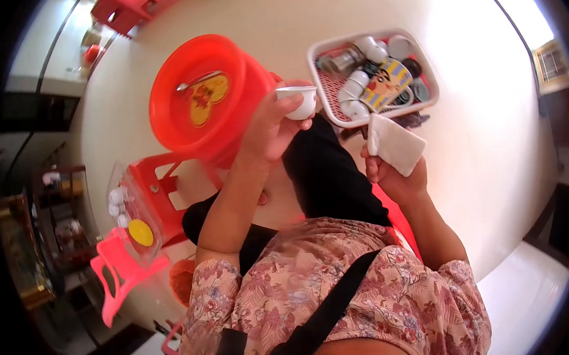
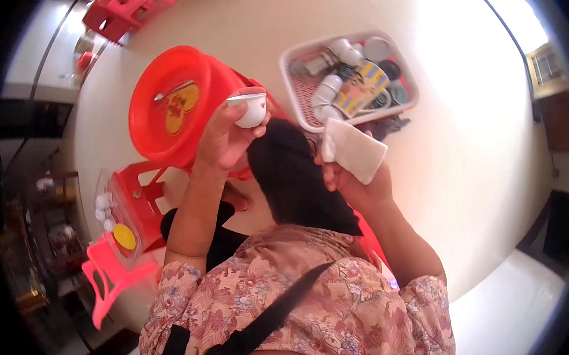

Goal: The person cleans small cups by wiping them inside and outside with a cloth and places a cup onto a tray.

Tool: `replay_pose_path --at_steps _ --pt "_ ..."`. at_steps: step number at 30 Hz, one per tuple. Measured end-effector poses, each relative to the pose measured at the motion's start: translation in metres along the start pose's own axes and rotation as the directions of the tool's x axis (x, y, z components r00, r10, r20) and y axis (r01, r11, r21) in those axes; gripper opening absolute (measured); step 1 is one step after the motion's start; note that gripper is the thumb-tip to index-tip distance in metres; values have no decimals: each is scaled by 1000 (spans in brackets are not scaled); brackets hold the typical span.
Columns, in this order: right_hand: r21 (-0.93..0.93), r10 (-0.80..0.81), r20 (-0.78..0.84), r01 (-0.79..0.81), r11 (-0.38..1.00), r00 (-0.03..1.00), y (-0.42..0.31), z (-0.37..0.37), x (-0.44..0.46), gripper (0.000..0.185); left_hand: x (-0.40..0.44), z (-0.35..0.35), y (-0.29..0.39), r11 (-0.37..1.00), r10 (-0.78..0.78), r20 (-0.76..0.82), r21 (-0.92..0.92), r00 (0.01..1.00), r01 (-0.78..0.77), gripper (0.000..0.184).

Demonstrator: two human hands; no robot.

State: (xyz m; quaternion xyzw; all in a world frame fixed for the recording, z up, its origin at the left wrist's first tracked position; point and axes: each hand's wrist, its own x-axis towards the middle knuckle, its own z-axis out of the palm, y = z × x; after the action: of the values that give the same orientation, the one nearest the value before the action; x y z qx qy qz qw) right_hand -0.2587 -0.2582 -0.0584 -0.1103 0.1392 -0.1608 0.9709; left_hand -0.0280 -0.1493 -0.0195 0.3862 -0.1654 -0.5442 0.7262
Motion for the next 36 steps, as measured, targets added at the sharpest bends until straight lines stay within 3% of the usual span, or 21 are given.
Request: replay_pose_path --at_steps 6,9,15,20,24,27,29,31,33,36 --pt "-174 95 -32 -99 980 995 13 19 23 59 -35 -22 38 969 166 -23 -183 986 -168 38" --pt "-255 30 8 -27 967 1000 24 47 50 57 -54 -42 56 932 240 -85 -257 967 -255 44" --pt "-244 123 135 -87 966 983 59 100 106 57 -86 -89 81 866 377 -216 -264 901 -426 39" --pt "-351 180 275 -76 933 944 81 118 144 55 -94 -115 94 816 458 -340 -204 821 -540 39" --pt "-430 222 353 -53 901 909 94 143 168 51 -97 -138 102 772 541 -306 -189 783 -607 37" --pt "-399 201 210 -103 911 957 106 152 184 47 -99 -153 105 762 580 -339 -96 741 -640 37" --pt "-809 186 188 45 586 964 109 155 205 44 -99 -162 107 767 606 -393 60 691 -639 39" --pt "-978 193 198 178 112 961 115 158 231 41 -103 -164 110 766 603 -416 66 680 -639 40" --pt "-885 242 221 298 -358 945 129 158 258 39 -104 -167 111 765 605 -425 76 673 -640 41" --pt "-362 374 417 529 -768 828 150 151 275 40 -104 -173 110 768 609 -416 92 676 -634 39"
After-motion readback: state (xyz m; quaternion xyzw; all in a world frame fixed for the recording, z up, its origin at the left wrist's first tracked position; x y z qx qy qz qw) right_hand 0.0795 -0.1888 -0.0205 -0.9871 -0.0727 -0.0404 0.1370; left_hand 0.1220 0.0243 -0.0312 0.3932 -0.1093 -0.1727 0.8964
